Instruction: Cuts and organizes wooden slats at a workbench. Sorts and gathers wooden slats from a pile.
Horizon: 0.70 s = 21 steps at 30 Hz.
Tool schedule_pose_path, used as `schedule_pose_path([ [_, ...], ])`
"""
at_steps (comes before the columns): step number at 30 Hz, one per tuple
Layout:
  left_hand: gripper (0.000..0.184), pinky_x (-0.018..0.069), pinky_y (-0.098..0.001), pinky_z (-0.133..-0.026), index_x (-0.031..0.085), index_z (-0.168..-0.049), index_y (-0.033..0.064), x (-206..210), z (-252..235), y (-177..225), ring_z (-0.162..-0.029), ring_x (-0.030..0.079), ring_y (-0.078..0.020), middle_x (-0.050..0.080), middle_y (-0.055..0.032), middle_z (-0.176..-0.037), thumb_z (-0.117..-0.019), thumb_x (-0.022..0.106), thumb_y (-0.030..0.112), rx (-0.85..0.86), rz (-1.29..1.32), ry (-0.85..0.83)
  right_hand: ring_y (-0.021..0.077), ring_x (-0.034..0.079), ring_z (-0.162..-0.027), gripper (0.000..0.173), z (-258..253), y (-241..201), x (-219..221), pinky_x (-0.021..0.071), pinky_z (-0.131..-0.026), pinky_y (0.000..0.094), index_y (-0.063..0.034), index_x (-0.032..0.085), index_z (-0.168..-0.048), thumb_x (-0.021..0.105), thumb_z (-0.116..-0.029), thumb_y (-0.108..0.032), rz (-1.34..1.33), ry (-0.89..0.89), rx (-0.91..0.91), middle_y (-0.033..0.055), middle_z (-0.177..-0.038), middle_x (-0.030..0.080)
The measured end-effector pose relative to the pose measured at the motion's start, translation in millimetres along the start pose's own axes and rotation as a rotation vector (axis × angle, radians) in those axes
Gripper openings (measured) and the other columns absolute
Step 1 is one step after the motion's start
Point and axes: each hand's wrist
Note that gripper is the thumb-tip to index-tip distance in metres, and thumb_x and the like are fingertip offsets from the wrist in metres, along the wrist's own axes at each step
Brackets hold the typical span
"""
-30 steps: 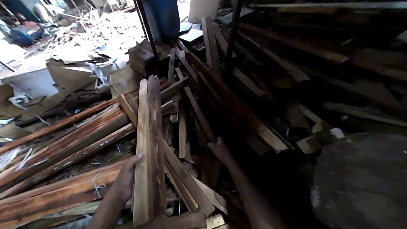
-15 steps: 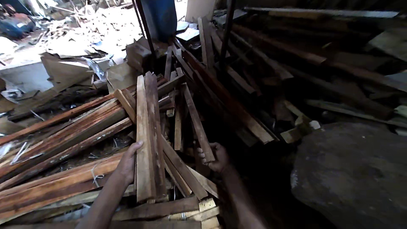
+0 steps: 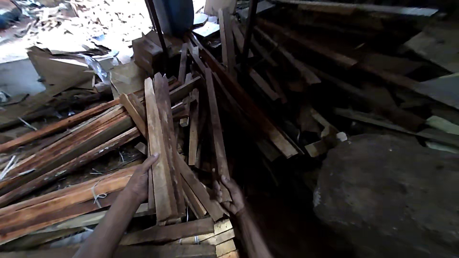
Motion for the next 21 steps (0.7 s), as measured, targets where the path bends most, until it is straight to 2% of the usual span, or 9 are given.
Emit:
schedule_pose_path([
  [2,0.044,0.0638,-0.0448,-0.076,0.062,-0.131,0.0164,2,0,0,-0.092,0.074,-0.0241,0.074,-0.0131,-0.106,-0.1008,0.055,0.048,-0.006,-0.007,0.005,0.0132,0.06,-0.058,0.052,-1,-1,8,0.0562,-0.054,0.0298,-0.0158,0.055,-0.137,0.072,-0.0938,-0.038,-0.037,-0.008,-0.018,0.0049,-0.079,0.06],
  [4,0.042,0.064,-0.0436,-0.075,0.061,-0.132,0.018,5,2,-2,-0.091,0.075,-0.0228,0.074,-0.0115,-0.105,-0.1016,0.054,0.047,-0.007,-0.032,0.021,0.0123,0.059,-0.059,0.049,-4,-10,12,0.0547,-0.054,0.0285,-0.0193,0.054,-0.139,0.067,-0.0962,-0.041,0.036,0.07,-0.003,0.0039,-0.08,0.059],
  [8,0.042,0.0637,-0.044,-0.077,0.059,-0.134,0.0207,9,4,-2,-0.093,0.074,-0.0225,0.074,-0.0101,-0.107,-0.1021,0.053,0.047,-0.006,-0.062,0.027,0.016,0.06,-0.058,0.04,-2,-36,32,0.0546,-0.052,0.031,-0.0119,0.051,-0.138,0.053,-0.1062,-0.037,0.285,0.358,-0.021,0.009,-0.08,0.062],
  [12,0.042,0.0636,-0.0434,-0.077,0.06,-0.133,0.0206,12,4,-2,-0.093,0.074,-0.021,0.074,-0.0084,-0.108,-0.1024,0.052,0.049,0.008,-0.088,0.034,0.0137,0.059,-0.059,0.039,4,-41,17,0.0551,-0.054,0.0296,-0.0117,0.052,-0.136,0.051,-0.1067,-0.037,0.247,0.262,-0.038,0.0065,-0.08,0.059],
  [21,0.041,0.0638,-0.0438,-0.075,0.06,-0.132,0.021,19,7,0,-0.092,0.074,-0.0204,0.074,-0.0078,-0.108,-0.1035,0.049,0.048,-0.003,-0.069,0.008,0.0131,0.058,-0.057,0.036,9,-47,22,0.0546,-0.052,0.0296,-0.0103,0.053,-0.135,0.047,-0.1081,-0.033,0.254,0.27,-0.045,0.006,-0.077,0.059],
])
Point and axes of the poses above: each hand's wrist, its own z-axis away from the middle knuckle, its own x-axis out of the palm, y = z × x
